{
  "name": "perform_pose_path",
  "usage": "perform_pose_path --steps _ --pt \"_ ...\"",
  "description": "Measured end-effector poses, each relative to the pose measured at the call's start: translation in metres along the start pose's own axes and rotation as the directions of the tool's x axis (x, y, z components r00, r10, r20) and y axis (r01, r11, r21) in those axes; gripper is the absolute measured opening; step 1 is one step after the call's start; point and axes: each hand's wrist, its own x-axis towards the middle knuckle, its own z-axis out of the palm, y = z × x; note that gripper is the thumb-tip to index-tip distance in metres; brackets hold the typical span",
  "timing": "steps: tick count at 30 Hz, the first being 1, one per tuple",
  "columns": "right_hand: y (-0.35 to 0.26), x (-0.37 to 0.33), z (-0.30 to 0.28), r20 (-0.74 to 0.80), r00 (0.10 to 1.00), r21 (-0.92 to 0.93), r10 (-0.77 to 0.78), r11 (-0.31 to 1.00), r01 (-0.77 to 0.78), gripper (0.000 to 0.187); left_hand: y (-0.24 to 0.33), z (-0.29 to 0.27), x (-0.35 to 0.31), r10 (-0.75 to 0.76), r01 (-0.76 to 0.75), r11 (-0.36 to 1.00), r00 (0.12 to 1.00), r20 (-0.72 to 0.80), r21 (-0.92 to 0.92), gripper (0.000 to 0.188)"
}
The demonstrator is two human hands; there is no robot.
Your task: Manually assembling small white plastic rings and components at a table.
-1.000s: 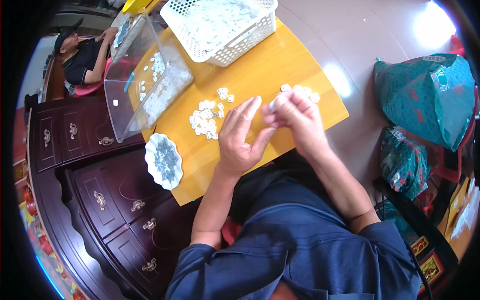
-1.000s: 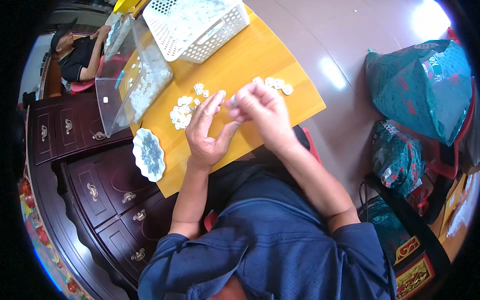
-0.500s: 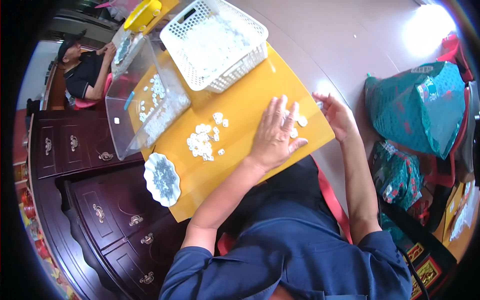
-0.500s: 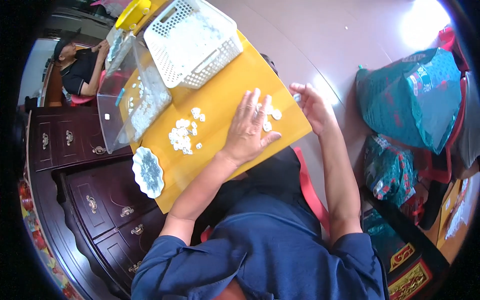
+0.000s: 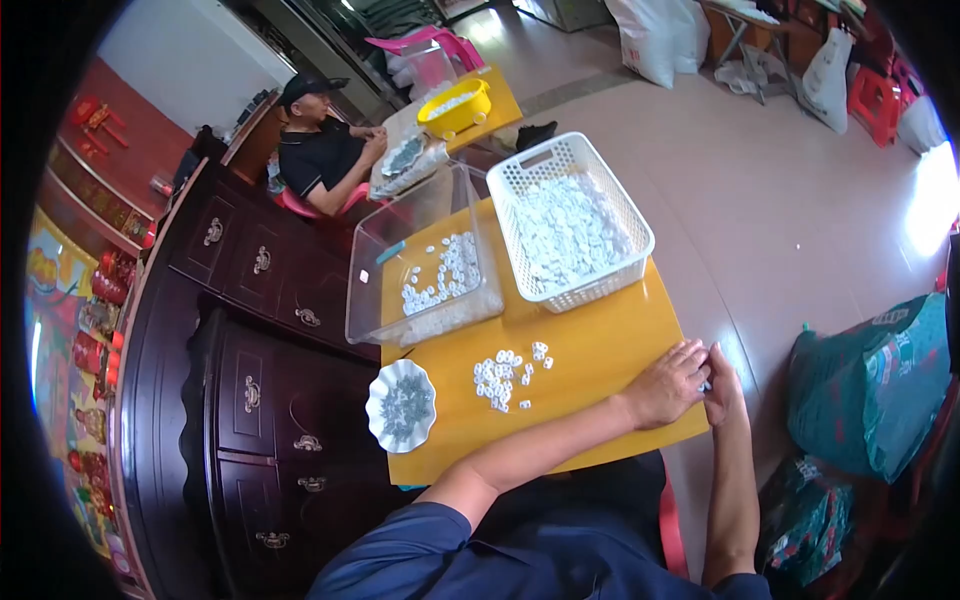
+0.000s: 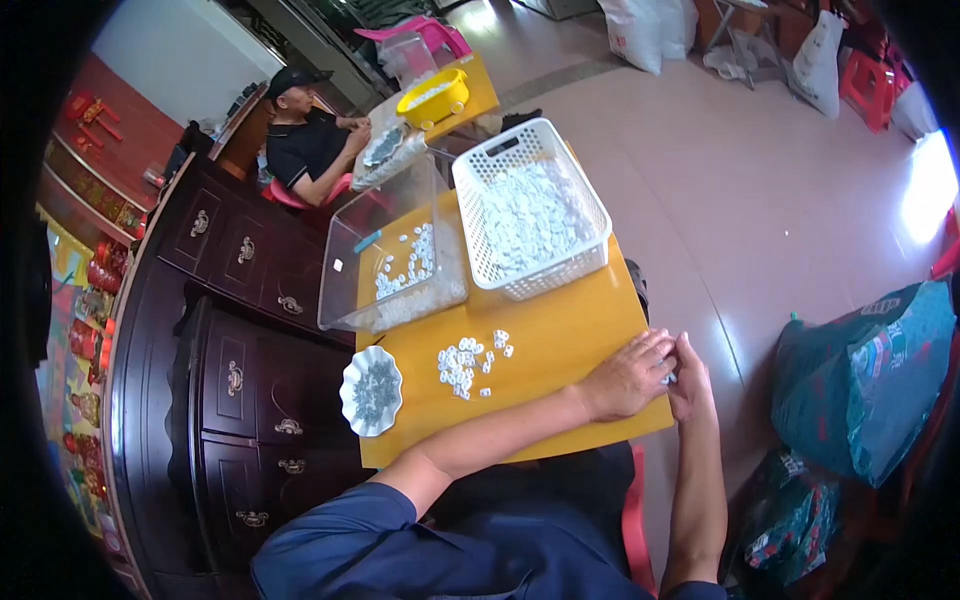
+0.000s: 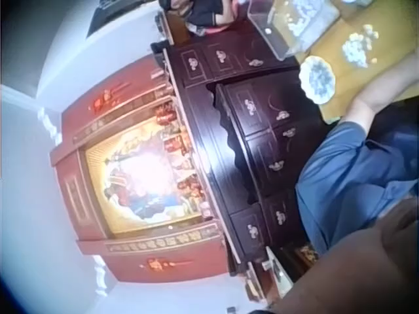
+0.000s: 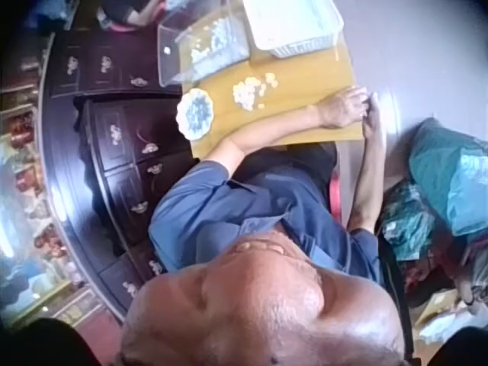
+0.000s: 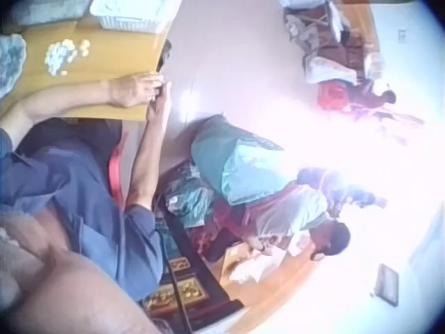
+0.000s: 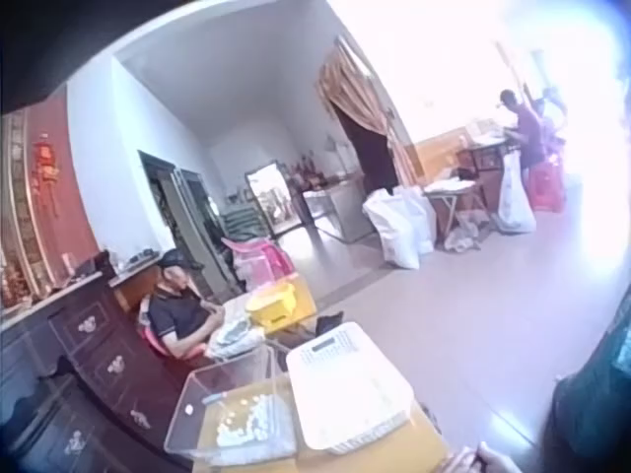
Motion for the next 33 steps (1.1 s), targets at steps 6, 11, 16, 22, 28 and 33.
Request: perform_pose_path --steps 6,11,16,22,28,33 --pt "0.016 0.025 -0.026 0.294 0.952 0.309 0.080 0.935 -0.174 0.045 -0.009 0.004 0.024 0.081 -0.082 0.996 0.996 -0.034 -0.025 0.023" --pt "0.020 0.033 -0.036 0.446 0.892 0.411 0.080 0.867 -0.283 0.040 -0.013 0.006 0.043 0.119 -0.119 0.993 0.993 0.014 -0.016 0.023" --pt "0.034 0.046 -0.037 0.465 0.875 0.404 0.138 0.846 -0.348 0.035 -0.025 0.003 0.059 0.163 -0.172 0.984 0.969 0.187 0.035 0.029" --pt "0.045 0.054 -0.051 0.464 0.886 0.338 -0.008 0.926 -0.168 0.036 -0.021 -0.007 0.073 0.166 -0.167 0.986 0.952 0.256 -0.016 0.035" --pt "0.048 0.066 -0.052 0.434 0.894 0.428 0.109 0.848 -0.311 0.053 -0.023 -0.006 0.078 0.096 -0.080 0.990 0.986 0.136 -0.118 0.045" --pt "0.032 0.043 -0.029 0.403 0.901 0.382 0.161 0.865 -0.325 0.045 -0.024 -0.014 0.083 0.001 0.020 0.991 0.989 0.151 -0.135 0.047"
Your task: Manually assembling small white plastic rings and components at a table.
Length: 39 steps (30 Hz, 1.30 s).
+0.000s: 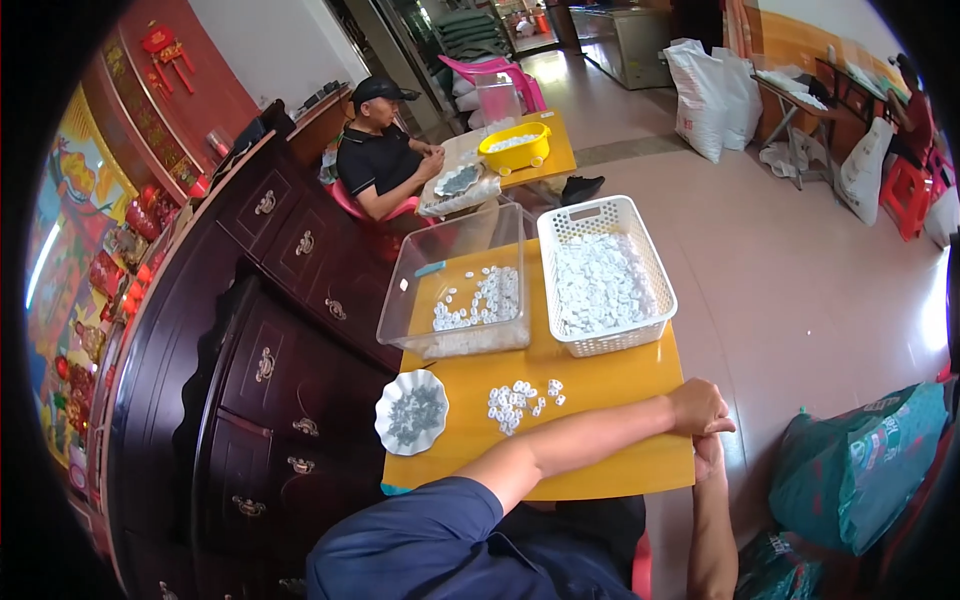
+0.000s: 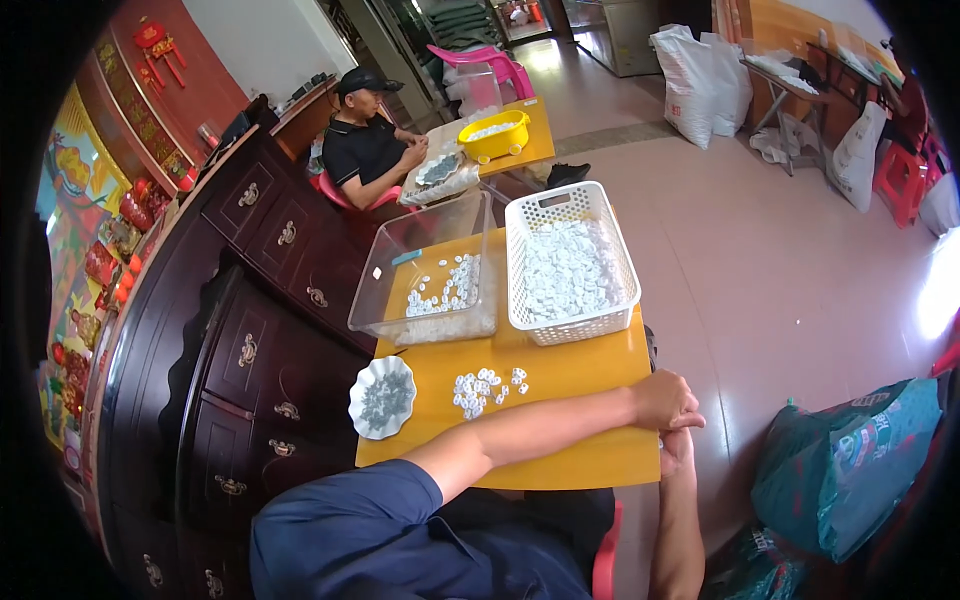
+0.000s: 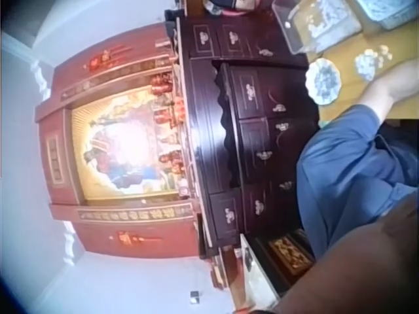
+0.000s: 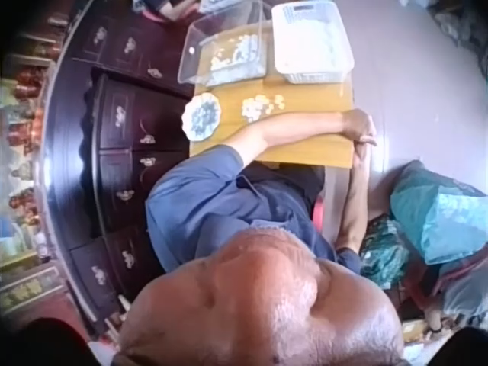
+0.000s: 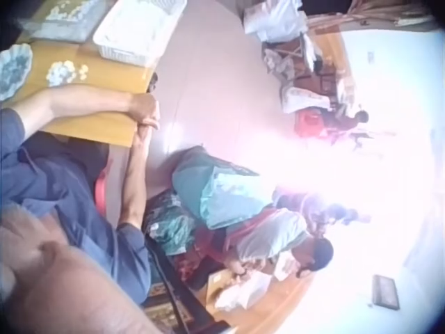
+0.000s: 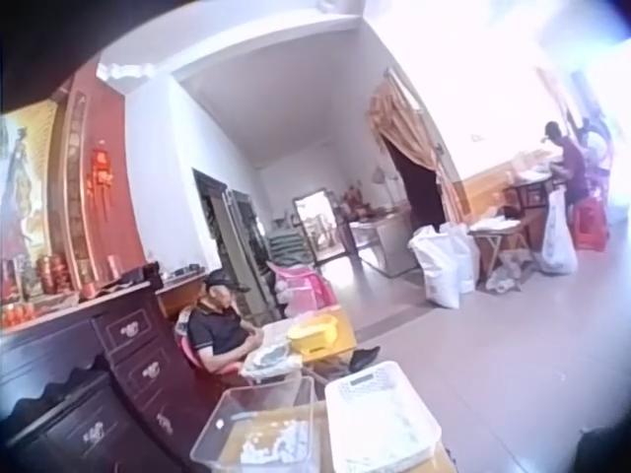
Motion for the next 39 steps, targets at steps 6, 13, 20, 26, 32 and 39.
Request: perform_pose_path --steps 6,13,20,26,32,39 --pt "0.001 0.002 -0.031 -0.111 0.994 -0.009 0.010 1.000 -0.011 0.041 0.011 -0.020 -0.022 0.005 -0.026 0.994 0.980 -0.199 -0.104 0.042" --pt "-0.036 -0.028 -0.014 -0.428 0.893 -0.070 -0.141 0.990 0.122 0.039 -0.010 -0.156 -0.067 0.086 -0.023 0.993 0.809 -0.582 0.114 0.045" --pt "-0.032 -0.056 0.172 0.023 0.767 -0.624 -0.641 0.590 0.512 0.045 -0.049 -0.228 -0.087 -0.098 0.102 0.994 0.595 -0.797 -0.045 0.055" --pt "0.012 -0.002 0.270 0.368 0.701 -0.820 -0.611 0.142 0.555 0.048 -0.104 -0.206 -0.116 -0.406 0.265 0.913 0.516 -0.755 -0.310 0.063" --pt "0.026 0.071 0.322 0.503 0.687 -0.852 -0.524 -0.435 0.292 0.043 -0.039 -0.209 -0.178 -0.465 0.065 0.842 0.591 -0.659 -0.536 0.043" --pt "0.068 0.054 0.277 0.799 0.350 -0.601 -0.489 -0.678 0.423 0.011 0.042 -0.093 -0.276 -0.516 0.201 0.762 0.763 -0.389 -0.616 0.017"
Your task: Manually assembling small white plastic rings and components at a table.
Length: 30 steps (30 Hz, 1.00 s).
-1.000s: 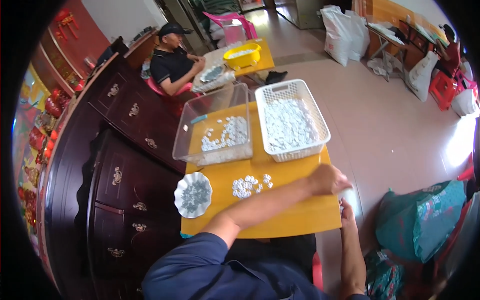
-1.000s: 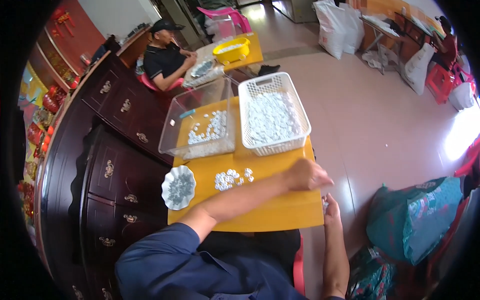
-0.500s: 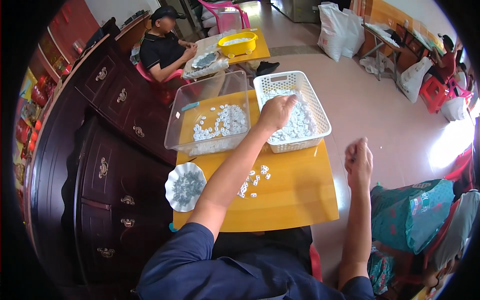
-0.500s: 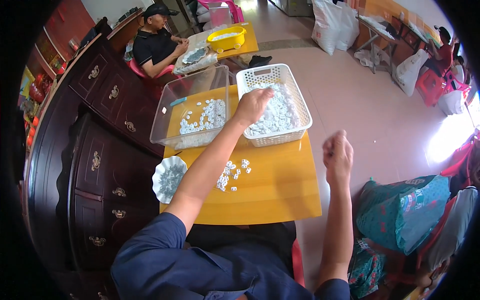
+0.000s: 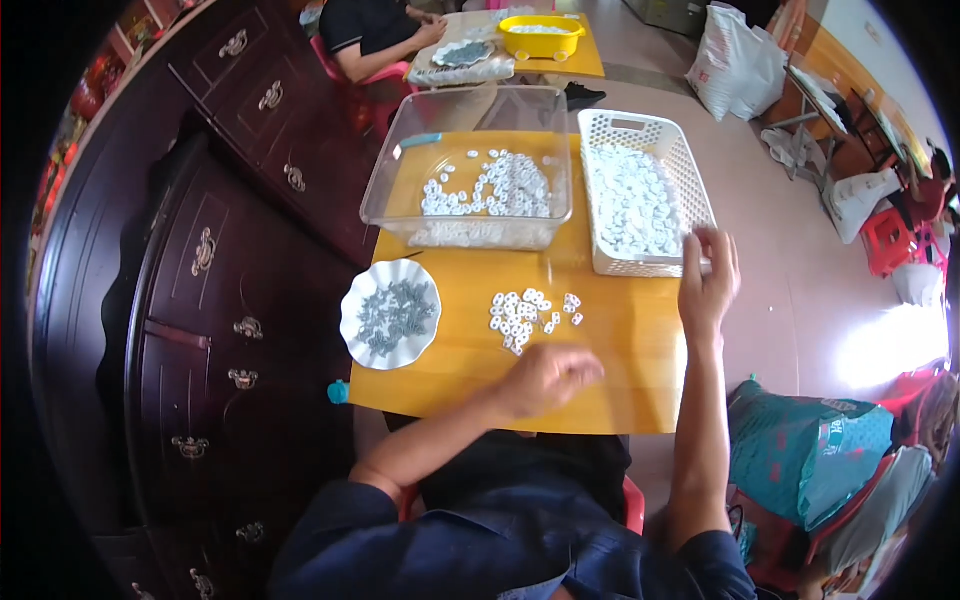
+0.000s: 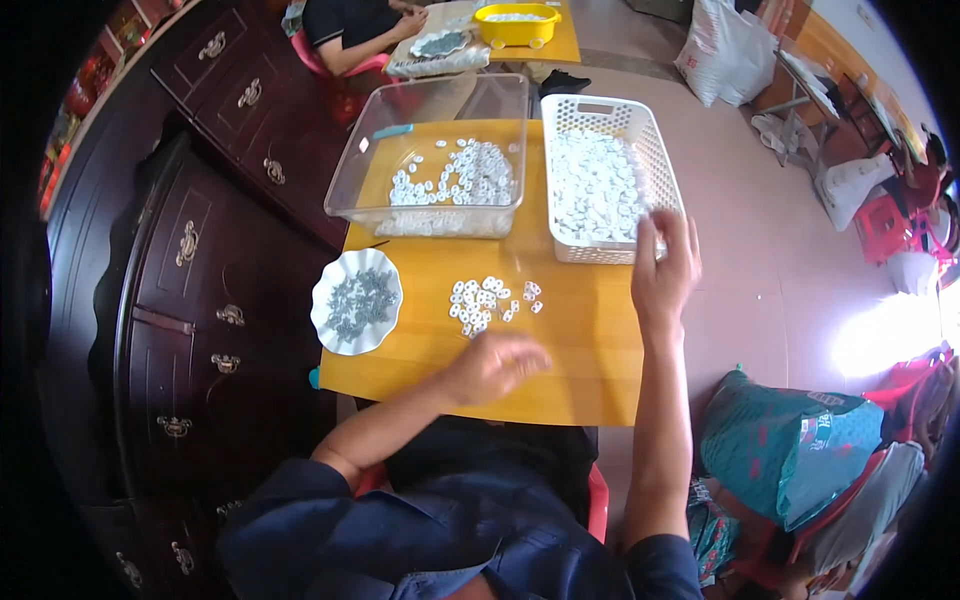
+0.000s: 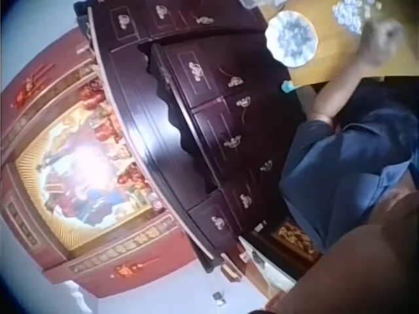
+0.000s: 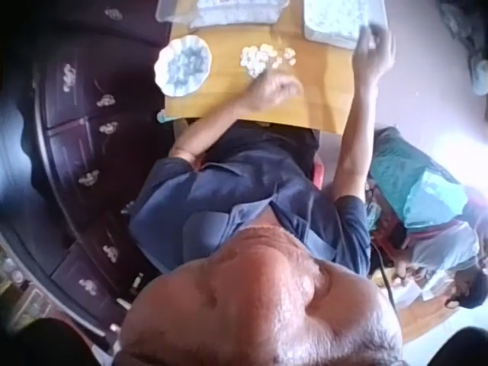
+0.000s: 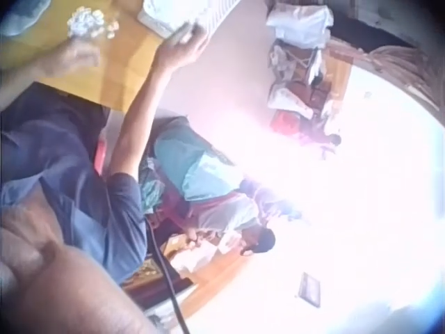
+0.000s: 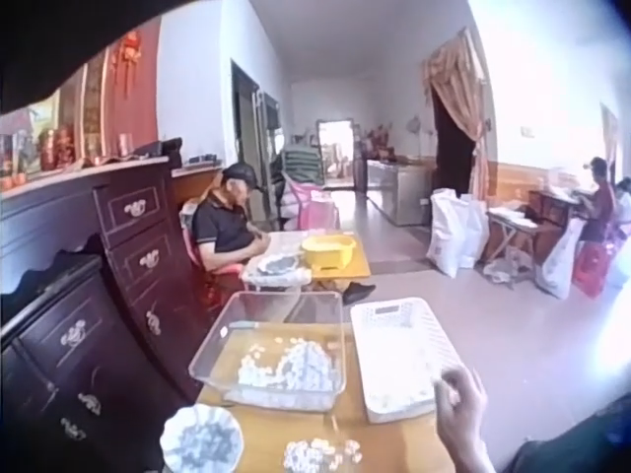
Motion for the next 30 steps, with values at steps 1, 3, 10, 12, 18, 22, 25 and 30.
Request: perform_pose_path --steps 1,3,10,12,18,22,25,30 --pt "0.006 -0.020 -0.005 0.001 0.996 -0.010 0.087 0.996 -0.086 0.009 -0.003 0.013 -0.018 -0.020 0.020 1.000 1.000 0.015 0.012 0.016" --pt "0.029 -0.059 -0.003 0.207 0.879 0.346 0.429 0.808 -0.476 0.016 0.001 0.029 -0.042 -0.010 0.014 0.999 0.994 0.112 -0.040 0.017" --pt "0.055 -0.063 0.018 0.713 0.381 0.385 0.588 0.125 -0.914 0.064 0.044 -0.036 -0.023 0.322 -0.203 0.768 0.942 -0.093 0.608 0.058" --pt "0.063 -0.061 0.026 0.752 0.378 0.390 0.539 0.098 -0.916 0.064 0.058 -0.066 -0.013 0.546 -0.206 0.589 0.814 -0.197 0.781 0.060" --pt "0.057 -0.050 0.046 0.764 0.386 0.410 0.518 0.073 -0.909 0.061 0.086 -0.156 0.017 0.901 -0.130 0.276 0.381 -0.210 0.952 0.070" --pt "0.069 -0.044 0.062 0.770 0.387 0.421 0.507 0.052 -0.906 0.057 0.075 -0.158 0.039 0.768 -0.131 0.394 0.591 -0.248 0.910 0.064" --pt "0.077 -0.053 0.068 0.719 0.458 0.483 0.523 0.098 -0.870 0.052 0.040 -0.159 0.043 0.523 -0.033 0.451 0.819 -0.234 0.892 0.056" --pt "0.046 -0.090 0.070 0.350 0.828 0.451 0.437 0.696 -0.558 0.014 0.000 -0.106 0.023 0.486 -0.188 0.631 0.852 -0.195 0.753 0.026"
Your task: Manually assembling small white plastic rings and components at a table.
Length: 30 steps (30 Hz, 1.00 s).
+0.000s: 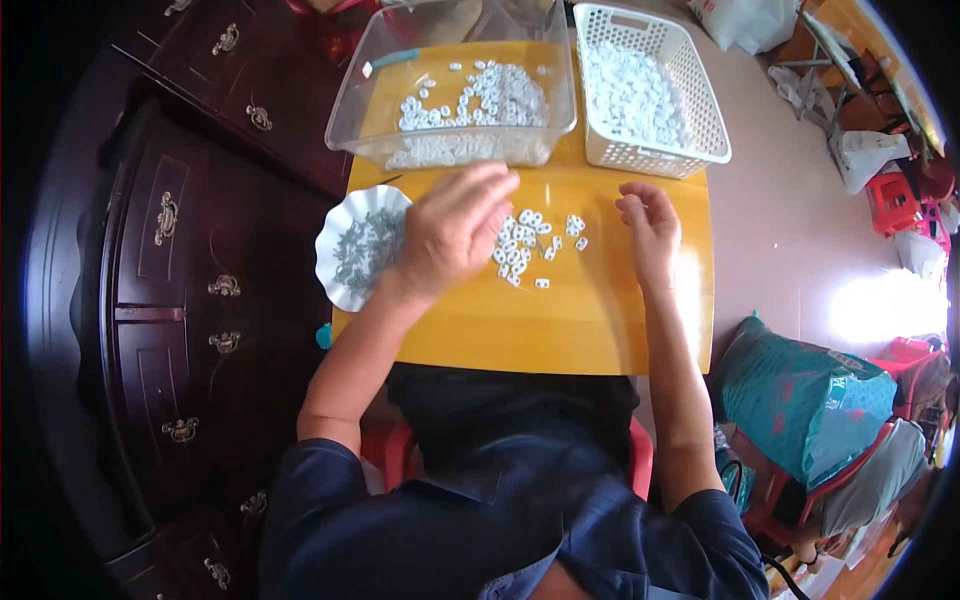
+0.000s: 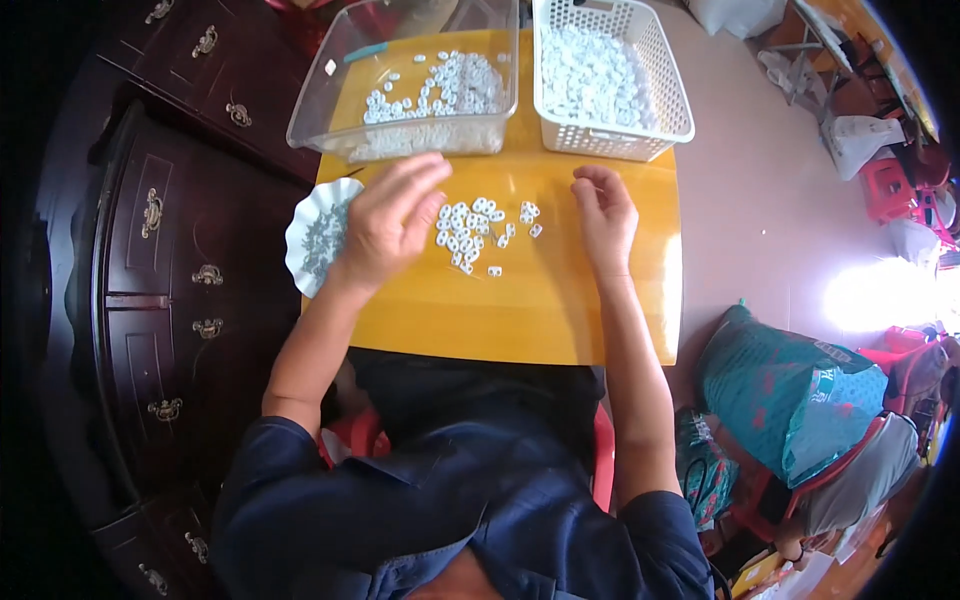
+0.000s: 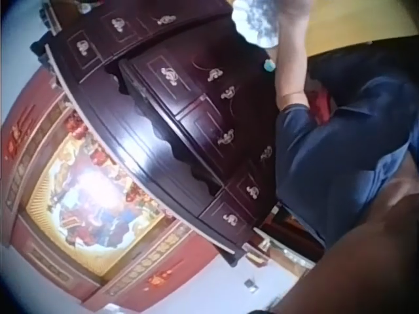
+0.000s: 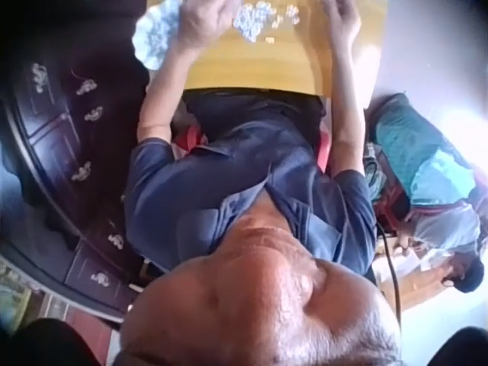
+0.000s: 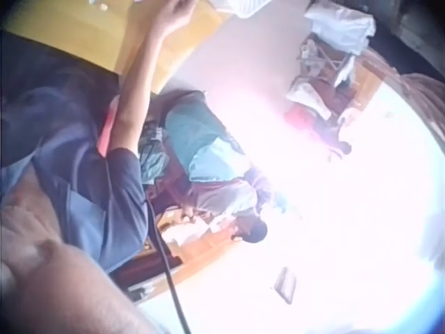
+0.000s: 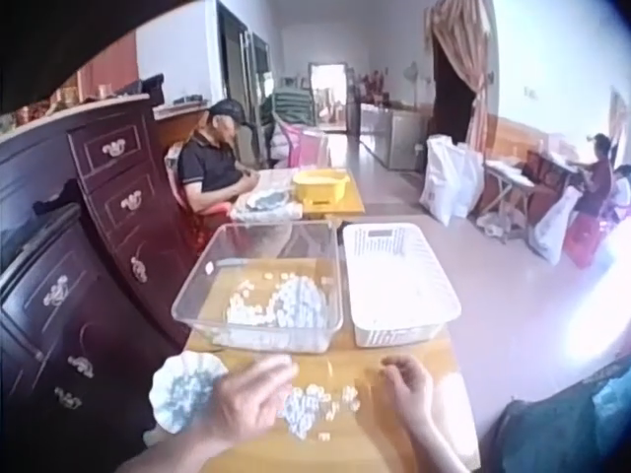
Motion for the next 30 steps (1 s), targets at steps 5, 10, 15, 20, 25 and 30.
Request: perform_pose_path --steps 5,10,15,20,25,30 --pt "-0.013 -0.026 0.027 0.210 0.943 -0.440 -0.259 0.836 0.328 0.010 0.010 0.027 -0.062 -0.248 0.260 0.965 0.945 0.215 -0.031 0.019" --pt "-0.002 -0.032 0.032 0.317 0.891 -0.591 -0.326 0.666 0.454 0.008 0.010 0.040 -0.071 -0.288 0.289 0.957 0.929 0.234 0.030 0.012" --pt "-0.004 -0.035 0.032 0.345 0.883 -0.581 -0.318 0.667 0.467 0.006 0.010 0.041 -0.067 -0.312 0.310 0.950 0.937 0.157 0.037 0.011" --pt "0.005 -0.035 0.031 0.382 0.852 -0.582 -0.357 0.623 0.522 0.008 0.026 0.030 -0.082 -0.333 0.335 0.942 0.938 0.099 -0.008 0.013" --pt "0.004 -0.032 0.041 0.399 0.806 -0.571 -0.437 0.570 0.591 0.011 0.049 0.020 -0.108 -0.373 0.379 0.925 0.922 0.103 -0.040 0.010" --pt "-0.002 -0.039 0.029 0.260 0.915 -0.564 -0.307 0.721 0.402 0.015 0.062 0.007 -0.131 -0.420 0.427 0.903 0.899 0.125 -0.039 0.011"
